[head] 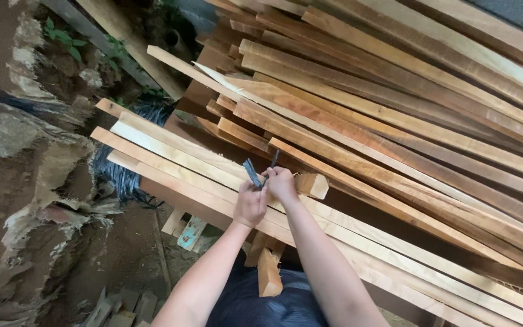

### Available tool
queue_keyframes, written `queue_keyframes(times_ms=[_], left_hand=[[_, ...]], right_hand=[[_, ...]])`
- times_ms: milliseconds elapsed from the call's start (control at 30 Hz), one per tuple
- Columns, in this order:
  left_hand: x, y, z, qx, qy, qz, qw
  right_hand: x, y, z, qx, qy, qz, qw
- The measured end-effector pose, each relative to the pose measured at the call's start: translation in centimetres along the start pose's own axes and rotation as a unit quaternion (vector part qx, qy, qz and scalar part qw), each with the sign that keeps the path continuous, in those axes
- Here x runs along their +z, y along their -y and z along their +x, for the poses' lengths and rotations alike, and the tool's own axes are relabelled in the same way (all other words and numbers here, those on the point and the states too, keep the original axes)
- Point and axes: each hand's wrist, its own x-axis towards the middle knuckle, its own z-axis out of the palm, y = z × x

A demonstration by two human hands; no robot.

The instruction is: Bundling and tying thin wooden strips together using plastic ties and pliers.

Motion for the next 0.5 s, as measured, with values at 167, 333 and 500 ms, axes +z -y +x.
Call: queue_keyframes(times_ms=[167,333,500], left_hand=[[6.6,7.2,-5.0,-0.052,0.037,-0.081,0.995],[1.8,4.3,-0.6,-0.238,0.150,-0.204,0.938],[-1.1,-0.4,2.0,-0.189,0.171,-0.160,0.954]], right_hand=[[2.6,-2.7,2.7,0.023,-0.020,0.101,0.994],[1.8,-1.5,1.1,0.052,-0.002,0.059,0.997],[1.8,-2.0,4.2,-0.034,0.071,-0.119,0.990]])
